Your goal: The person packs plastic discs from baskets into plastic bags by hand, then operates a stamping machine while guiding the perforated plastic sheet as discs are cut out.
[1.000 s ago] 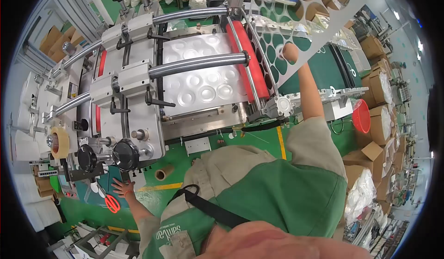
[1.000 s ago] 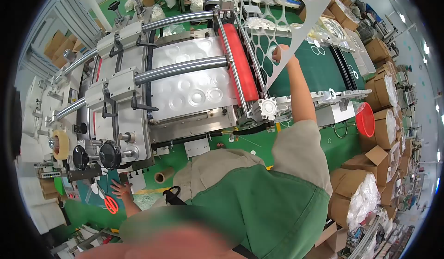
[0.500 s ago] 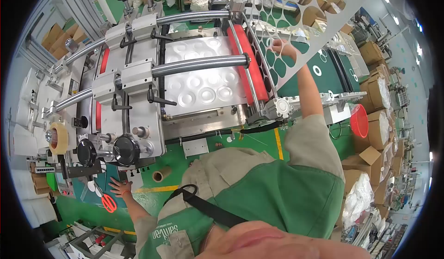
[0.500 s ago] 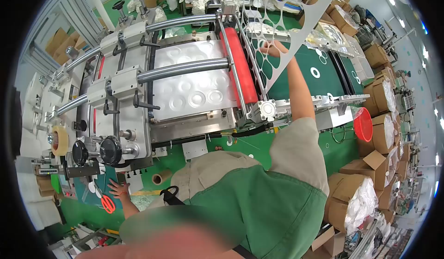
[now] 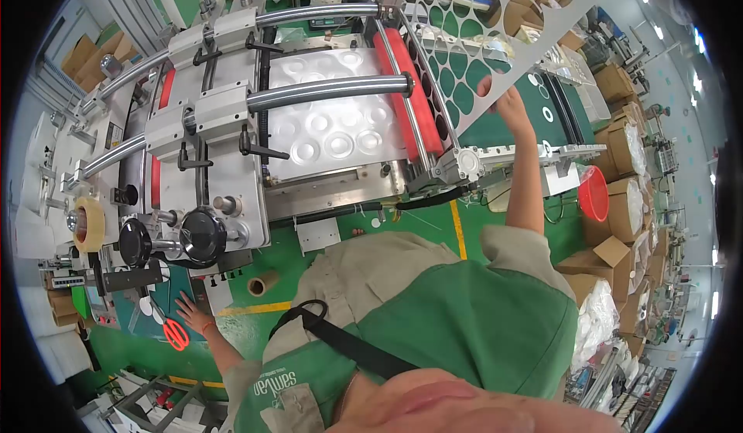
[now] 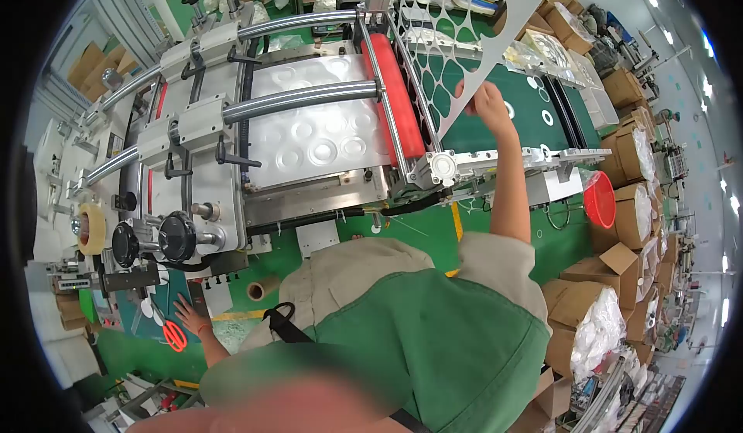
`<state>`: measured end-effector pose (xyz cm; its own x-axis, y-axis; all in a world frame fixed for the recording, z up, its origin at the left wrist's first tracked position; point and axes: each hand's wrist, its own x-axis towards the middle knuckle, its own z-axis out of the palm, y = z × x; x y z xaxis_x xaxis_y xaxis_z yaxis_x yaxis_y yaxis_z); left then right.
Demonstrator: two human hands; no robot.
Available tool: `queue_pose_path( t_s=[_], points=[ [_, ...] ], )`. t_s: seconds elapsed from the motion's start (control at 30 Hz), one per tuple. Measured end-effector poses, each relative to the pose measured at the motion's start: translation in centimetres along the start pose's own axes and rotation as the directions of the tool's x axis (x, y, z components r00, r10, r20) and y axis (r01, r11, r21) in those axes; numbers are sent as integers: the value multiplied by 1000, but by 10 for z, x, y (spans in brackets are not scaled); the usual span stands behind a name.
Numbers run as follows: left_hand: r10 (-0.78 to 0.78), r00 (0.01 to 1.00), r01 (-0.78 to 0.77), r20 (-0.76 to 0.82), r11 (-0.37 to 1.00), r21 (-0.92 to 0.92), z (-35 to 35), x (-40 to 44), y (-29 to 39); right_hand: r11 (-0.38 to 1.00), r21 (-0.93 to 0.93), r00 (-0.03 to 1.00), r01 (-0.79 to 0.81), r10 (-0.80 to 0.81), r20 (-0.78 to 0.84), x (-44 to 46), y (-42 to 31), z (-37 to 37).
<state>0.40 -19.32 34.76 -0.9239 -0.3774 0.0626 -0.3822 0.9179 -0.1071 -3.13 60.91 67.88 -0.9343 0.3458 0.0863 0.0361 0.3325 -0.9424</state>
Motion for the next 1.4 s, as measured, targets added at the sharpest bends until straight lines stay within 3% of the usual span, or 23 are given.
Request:
queue_pose_path(
  t_s=[0.1,0.13,0.2,0.23,0.3,0.33,0.43,0.47,0.5,0.6,0.67,0.77,0.8,0.83,0.9,0.97,1.13,1.2,1.23,1.4],
  points=[
    [-20,1000,21,-11,997,68,-8,-5,6,985,-162,998,52,-44,48,-41,-4,20],
    [-18,1000,19,-7,998,64,-12,-6,10,918,-388,996,80,-90,-9,-46,11,24],
    [-100,992,82,76,973,216,-21,-5,18,721,-692,991,-35,-64,-116,-54,-2,44],
    [-104,989,84,102,979,186,-23,-5,18,718,-695,991,-35,-67,-120,-55,-8,48],
    [-90,991,77,98,988,131,-26,-8,19,560,-827,971,-55,-163,-175,-57,-16,53],
    [-78,993,70,90,994,85,-28,-8,19,561,-826,971,-60,-160,-180,-57,-15,53],
    [-102,990,85,92,981,175,-24,-4,20,472,-881,953,-37,-250,-173,-55,-9,52],
    [-136,984,107,114,967,232,-22,-5,21,470,-882,955,-42,-241,-174,-55,-10,53],
    [-86,996,81,29,984,161,-17,-7,17,469,-882,952,-38,-250,-174,-56,-10,54],
    [-70,997,66,23,983,169,-19,-3,11,484,-875,946,-21,-273,-174,-53,-15,52],
    [-72,995,52,64,960,274,-31,0,12,519,-854,944,-43,-259,-204,-52,-17,49],
    [-69,992,77,-110,994,76,-13,2,17,494,-869,927,-28,-312,-207,-53,-15,47],
    [-68,992,76,-108,994,77,-3,6,19,499,-867,907,-9,-360,-217,-54,-15,47],
    [-158,986,162,-51,984,70,-9,11,30,593,-805,881,-24,-368,-297,-54,-33,46],
    [-245,969,244,7,967,76,-16,14,34,552,-834,890,-17,-372,-265,-52,-61,45],
    [-296,953,301,-66,948,102,-16,22,38,485,-874,879,30,-429,-208,-48,-74,41],
    [-297,951,304,-84,949,81,2,16,39,466,-884,871,45,-452,-193,-51,-75,35],
    [-284,953,291,-106,955,62,-5,15,41,568,-823,824,8,-469,-317,-51,-113,34],
    [-280,954,287,-106,956,63,-11,15,38,510,-860,827,13,-490,-277,-46,-117,32],
    [-286,953,292,-98,955,53,-12,15,41,519,-855,824,-5,-482,-297,-47,-123,28]
  ],
)
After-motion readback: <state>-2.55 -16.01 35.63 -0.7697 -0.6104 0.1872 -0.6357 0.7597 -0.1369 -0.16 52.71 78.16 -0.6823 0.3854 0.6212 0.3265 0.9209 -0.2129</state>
